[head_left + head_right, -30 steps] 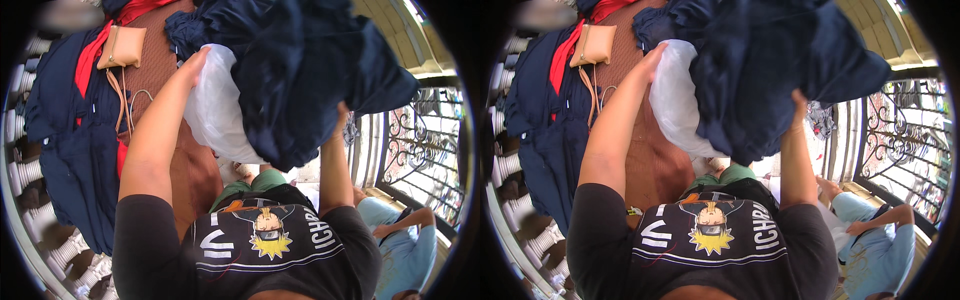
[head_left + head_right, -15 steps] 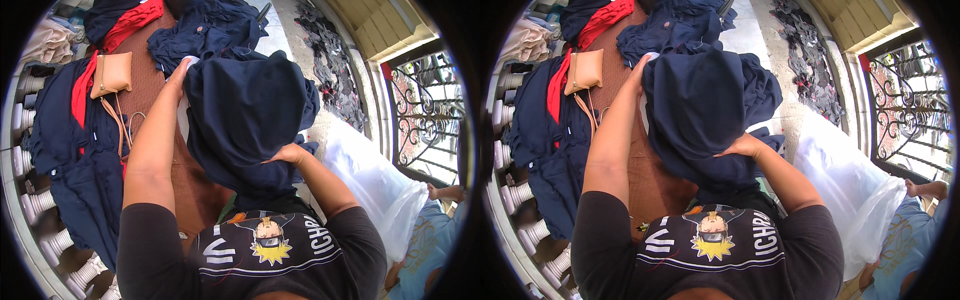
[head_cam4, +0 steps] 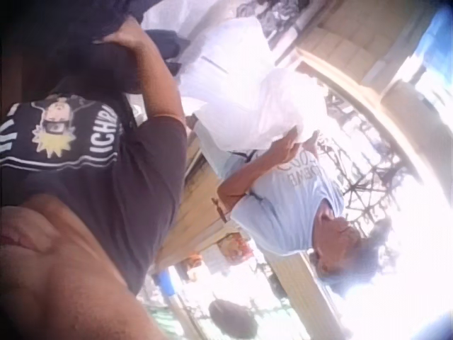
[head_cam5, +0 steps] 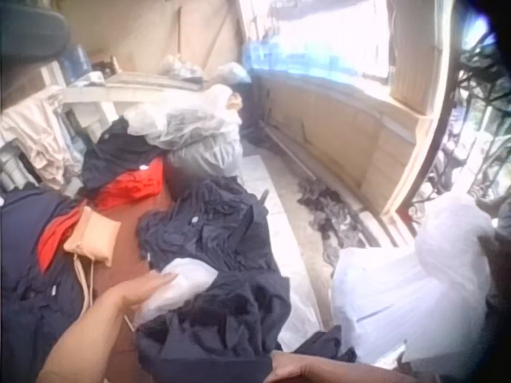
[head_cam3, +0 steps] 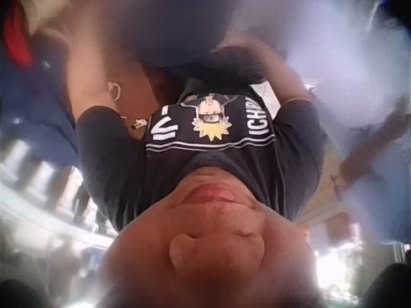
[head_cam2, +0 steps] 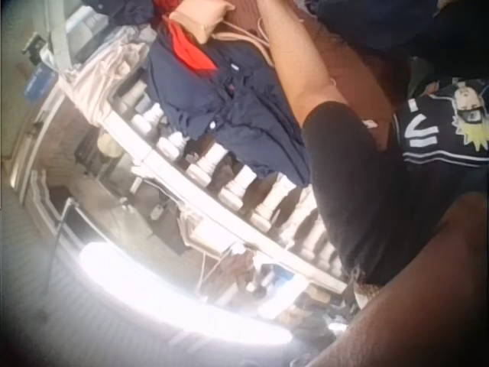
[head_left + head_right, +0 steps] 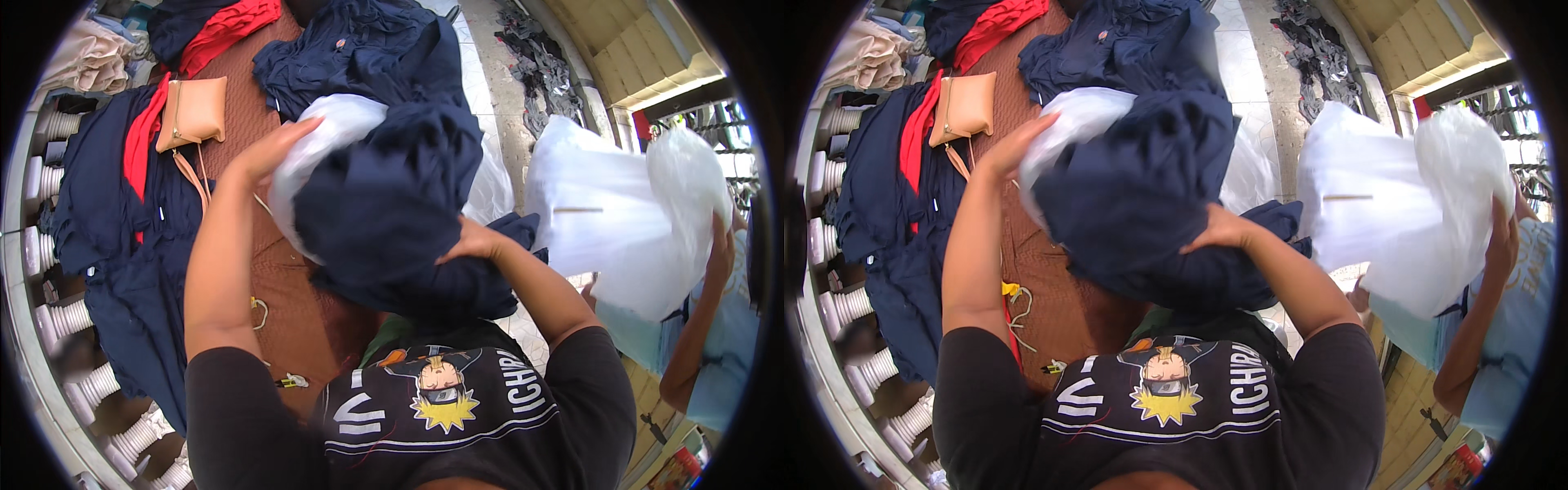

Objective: The person trims threads from dark blue shirts using snips and then places the shirts into a large white plastic bag.

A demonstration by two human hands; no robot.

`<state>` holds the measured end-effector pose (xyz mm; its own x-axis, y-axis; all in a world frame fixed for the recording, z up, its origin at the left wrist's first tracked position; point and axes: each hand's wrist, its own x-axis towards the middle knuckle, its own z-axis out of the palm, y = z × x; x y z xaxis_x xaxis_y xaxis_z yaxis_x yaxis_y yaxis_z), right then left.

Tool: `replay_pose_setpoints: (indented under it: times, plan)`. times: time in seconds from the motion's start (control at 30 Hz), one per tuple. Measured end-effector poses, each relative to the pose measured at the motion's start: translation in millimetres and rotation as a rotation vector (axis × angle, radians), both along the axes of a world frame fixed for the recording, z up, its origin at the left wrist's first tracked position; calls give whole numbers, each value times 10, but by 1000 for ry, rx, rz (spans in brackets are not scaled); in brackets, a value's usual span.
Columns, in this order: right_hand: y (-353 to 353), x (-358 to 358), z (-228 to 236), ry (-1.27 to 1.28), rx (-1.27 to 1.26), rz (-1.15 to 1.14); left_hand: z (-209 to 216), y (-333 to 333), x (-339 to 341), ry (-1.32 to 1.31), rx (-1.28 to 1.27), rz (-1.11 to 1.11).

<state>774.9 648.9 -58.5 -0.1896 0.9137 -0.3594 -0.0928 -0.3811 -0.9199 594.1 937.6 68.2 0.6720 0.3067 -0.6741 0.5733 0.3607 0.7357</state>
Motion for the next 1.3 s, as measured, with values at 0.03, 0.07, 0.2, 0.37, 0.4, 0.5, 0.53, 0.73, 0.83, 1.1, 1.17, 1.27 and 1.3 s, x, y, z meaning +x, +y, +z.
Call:
replay_pose_setpoints:
  times: [0.03,0.07,0.2,0.37,0.4,0.5,0.53,0.73,0.83,1.1,1.17,1.27,1.3]
  plan:
    - [36,73,-99,47,-85,-76,61,-47,-99,-8,-13,31]
    - [52,155,-170,-20,-127,-97,111,-90,-173,-16,-26,59]
    - [303,-53,-127,-174,116,101,-114,-87,36,-86,-14,101]
    - [621,-439,18,-276,-49,545,-387,-828,891,-239,607,-366]
    - [596,-462,-171,-286,-31,485,-471,-1039,834,-348,571,-416]
    - [537,-408,-896,-70,-13,204,157,-1171,432,-311,198,-357]
    - [576,-368,-867,-18,-94,168,271,-1078,164,-299,86,-285]
    - [807,-138,-487,76,-426,-138,-5,-976,-821,-89,1320,-214]
    - [1022,-126,-1042,135,-281,-244,-1265,-1472,-1201,64,841,96]
    - [1872,-519,-679,315,-487,-630,-734,-1891,-764,-188,-42,396]
    - [1998,-546,-564,281,-528,-594,-568,-1553,-962,-503,-326,659]
    - [1800,-137,-226,-92,-223,-27,-30,-1005,-887,-732,-366,895]
    - [1649,48,-65,-115,-48,-235,71,-944,-838,-692,-284,946]
